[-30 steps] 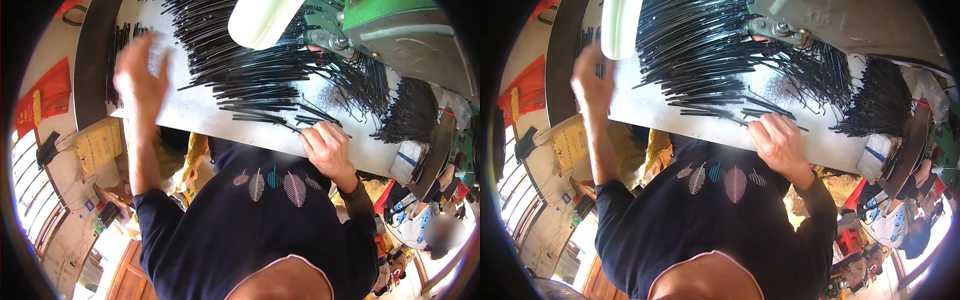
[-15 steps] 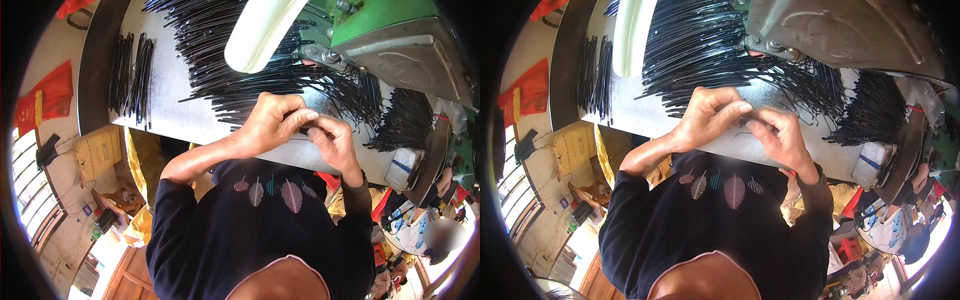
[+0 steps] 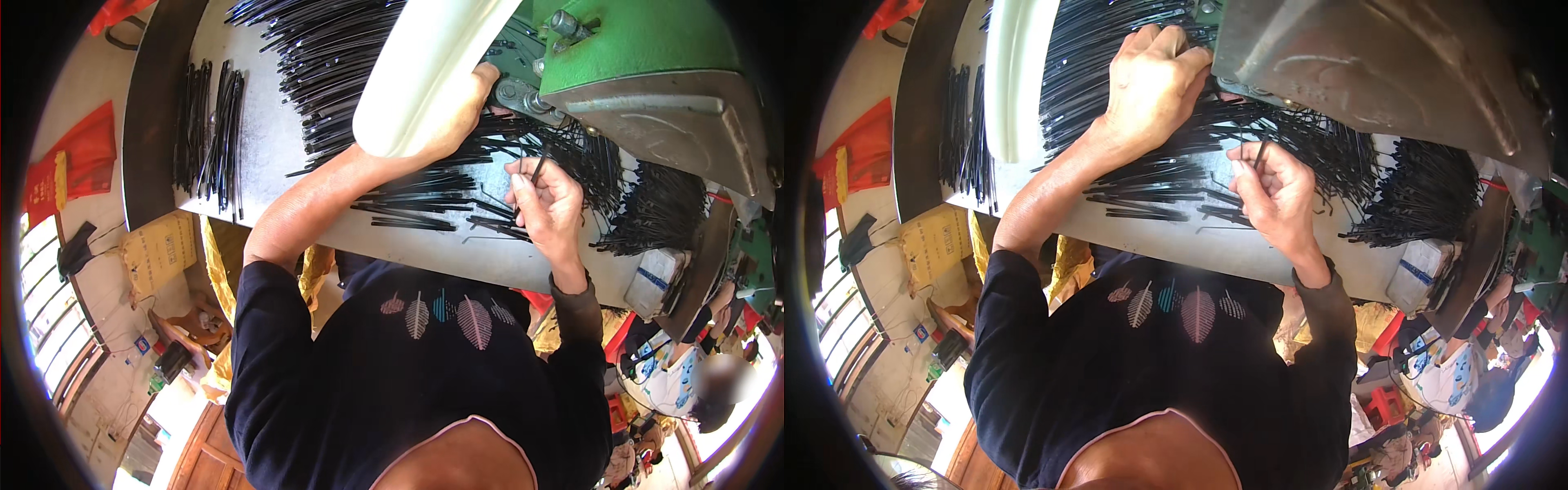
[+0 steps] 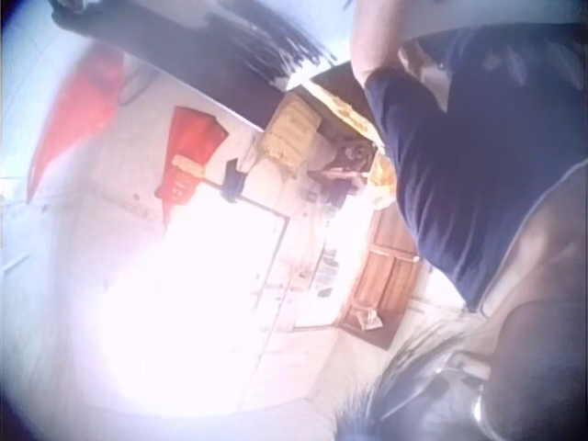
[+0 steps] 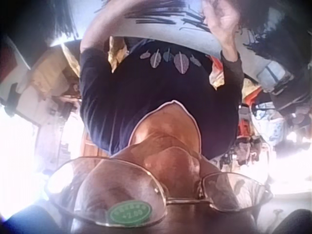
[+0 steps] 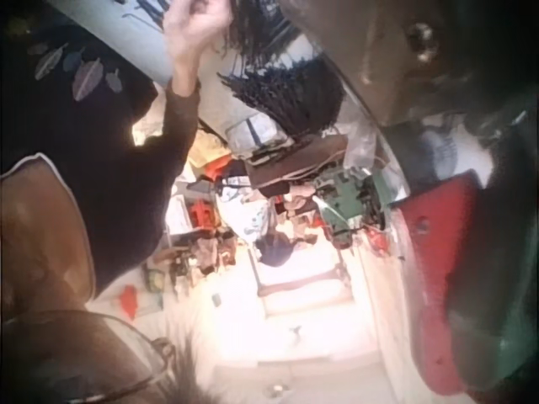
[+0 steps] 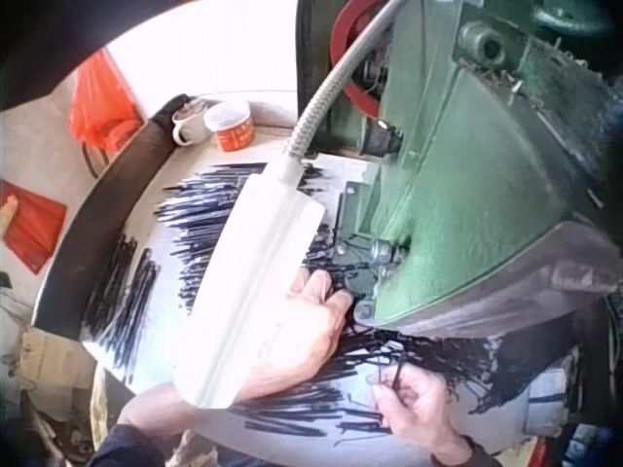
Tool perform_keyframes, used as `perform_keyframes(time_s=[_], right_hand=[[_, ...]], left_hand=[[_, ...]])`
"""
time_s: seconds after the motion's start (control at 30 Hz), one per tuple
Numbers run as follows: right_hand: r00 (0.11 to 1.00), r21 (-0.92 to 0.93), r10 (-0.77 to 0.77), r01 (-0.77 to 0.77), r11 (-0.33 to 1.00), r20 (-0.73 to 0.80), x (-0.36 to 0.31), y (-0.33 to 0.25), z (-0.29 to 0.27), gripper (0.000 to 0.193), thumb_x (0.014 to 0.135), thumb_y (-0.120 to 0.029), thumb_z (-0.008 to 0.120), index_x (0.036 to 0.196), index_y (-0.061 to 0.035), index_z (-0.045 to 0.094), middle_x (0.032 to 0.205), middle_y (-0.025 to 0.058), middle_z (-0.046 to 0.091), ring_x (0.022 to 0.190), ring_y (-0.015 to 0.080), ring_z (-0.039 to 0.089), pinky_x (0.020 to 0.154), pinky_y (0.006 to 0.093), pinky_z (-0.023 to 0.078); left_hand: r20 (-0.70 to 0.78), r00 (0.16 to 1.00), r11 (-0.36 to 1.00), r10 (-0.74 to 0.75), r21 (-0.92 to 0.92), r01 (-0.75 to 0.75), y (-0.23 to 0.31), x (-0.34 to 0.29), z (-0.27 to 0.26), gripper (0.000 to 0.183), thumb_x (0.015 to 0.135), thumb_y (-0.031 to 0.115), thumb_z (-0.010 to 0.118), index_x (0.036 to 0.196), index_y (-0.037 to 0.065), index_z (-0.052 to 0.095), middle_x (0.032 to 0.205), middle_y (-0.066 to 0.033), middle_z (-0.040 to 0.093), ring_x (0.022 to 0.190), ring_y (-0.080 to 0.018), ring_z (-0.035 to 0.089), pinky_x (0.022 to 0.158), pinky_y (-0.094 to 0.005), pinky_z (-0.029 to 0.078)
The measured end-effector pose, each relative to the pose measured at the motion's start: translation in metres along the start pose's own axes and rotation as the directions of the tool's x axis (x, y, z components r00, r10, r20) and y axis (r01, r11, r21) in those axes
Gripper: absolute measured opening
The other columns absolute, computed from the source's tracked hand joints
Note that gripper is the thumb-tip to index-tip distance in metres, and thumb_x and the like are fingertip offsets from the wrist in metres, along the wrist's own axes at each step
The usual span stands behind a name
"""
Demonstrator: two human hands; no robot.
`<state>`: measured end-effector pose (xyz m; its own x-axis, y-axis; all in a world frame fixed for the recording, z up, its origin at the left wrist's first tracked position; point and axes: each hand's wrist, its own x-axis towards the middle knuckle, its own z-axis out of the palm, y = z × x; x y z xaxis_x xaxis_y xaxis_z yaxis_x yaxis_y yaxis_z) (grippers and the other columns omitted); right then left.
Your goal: The person assembles umbrella frame components by picking up metal ribs and wire links from piles, threading the wire links into the ribs by hand, and pressing them together using a tabletop machine.
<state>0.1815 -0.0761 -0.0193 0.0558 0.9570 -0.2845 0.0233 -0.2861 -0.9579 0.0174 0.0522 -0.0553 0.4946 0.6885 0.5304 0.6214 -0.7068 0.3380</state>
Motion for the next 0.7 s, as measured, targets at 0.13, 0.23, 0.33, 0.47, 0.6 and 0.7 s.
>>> perform_keyframes(time_s=[0.13, 0.23, 0.33, 0.47, 0.6, 0.7], right_hand=[[1.000, 0.003, -0.018, 0.018, 1.000, -0.011, 0.005, 0.002, 0.003, 0.010, 0.086, -0.003, 0.056, 0.094, 0.0018, 0.061, 0.069, 0.0034, 0.060, 0.054, 0.0015, 0.051, 0.043, 0.0158, 0.040], [0.999, 0.026, -0.028, 0.029, 0.999, -0.021, 0.010, 0.002, 0.003, 0.011, 0.086, -0.003, 0.055, 0.094, 0.0017, 0.061, 0.070, 0.0037, 0.060, 0.053, 0.0016, 0.051, 0.043, 0.0158, 0.040], [0.999, 0.043, -0.032, 0.033, 0.999, -0.032, 0.016, 0.003, 0.004, 0.012, 0.087, -0.003, 0.054, 0.097, 0.0019, 0.060, 0.071, 0.0040, 0.060, 0.052, 0.0020, 0.049, 0.044, 0.0157, 0.040], [0.998, 0.037, -0.033, 0.035, 0.999, -0.049, 0.020, 0.007, 0.004, 0.013, 0.087, -0.003, 0.054, 0.098, 0.0022, 0.059, 0.070, 0.0042, 0.060, 0.052, 0.0023, 0.049, 0.044, 0.0158, 0.039], [0.994, 0.043, -0.048, 0.052, 0.998, -0.095, 0.023, 0.007, 0.003, 0.014, 0.087, -0.003, 0.054, 0.099, 0.0028, 0.059, 0.070, 0.0045, 0.060, 0.051, 0.0029, 0.050, 0.043, 0.0162, 0.040], [0.990, 0.054, -0.072, 0.079, 0.995, -0.120, 0.026, 0.005, 0.007, 0.015, 0.087, -0.003, 0.054, 0.100, 0.0030, 0.059, 0.071, 0.0048, 0.060, 0.051, 0.0034, 0.050, 0.043, 0.0164, 0.041]], left_hand=[[-0.098, 0.983, 0.988, 0.153, 0.005, -0.154, -0.008, 0.011, -0.009, 0.014, 0.070, 0.007, 0.066, 0.084, 0.007, 0.065, 0.075, -0.0059, 0.054, 0.076, -0.0274, 0.050, 0.068, -0.0371, 0.044], [0.115, 0.917, 0.719, 0.381, 0.588, -0.372, -0.009, 0.000, -0.025, 0.033, 0.081, 0.012, 0.054, 0.113, 0.004, 0.055, 0.109, -0.0087, 0.061, 0.094, -0.0221, 0.060, 0.081, -0.0334, 0.050], [-0.016, 0.952, 0.913, 0.304, 0.289, -0.287, -0.008, 0.010, -0.018, 0.026, 0.078, 0.010, 0.058, 0.103, 0.005, 0.058, 0.093, -0.0087, 0.059, 0.083, -0.0237, 0.059, 0.072, -0.0340, 0.049], [-0.199, 0.959, 0.955, 0.201, -0.177, -0.237, -0.003, 0.020, -0.006, 0.019, 0.073, 0.005, 0.065, 0.092, 0.006, 0.061, 0.067, -0.0094, 0.056, 0.059, -0.0256, 0.060, 0.052, -0.0341, 0.048], [0.069, 0.996, 0.943, 0.061, -0.331, -0.035, 0.020, 0.005, -0.013, 0.014, 0.076, 0.003, 0.064, 0.088, 0.004, 0.058, 0.068, -0.0113, 0.057, 0.057, -0.0289, 0.059, 0.049, -0.0351, 0.047], [0.100, 0.995, 0.942, -0.023, -0.330, 0.055, 0.031, 0.004, -0.014, 0.007, 0.081, 0.006, 0.060, 0.085, 0.001, 0.057, 0.067, -0.0134, 0.057, 0.059, -0.0311, 0.060, 0.050, -0.0361, 0.048]])
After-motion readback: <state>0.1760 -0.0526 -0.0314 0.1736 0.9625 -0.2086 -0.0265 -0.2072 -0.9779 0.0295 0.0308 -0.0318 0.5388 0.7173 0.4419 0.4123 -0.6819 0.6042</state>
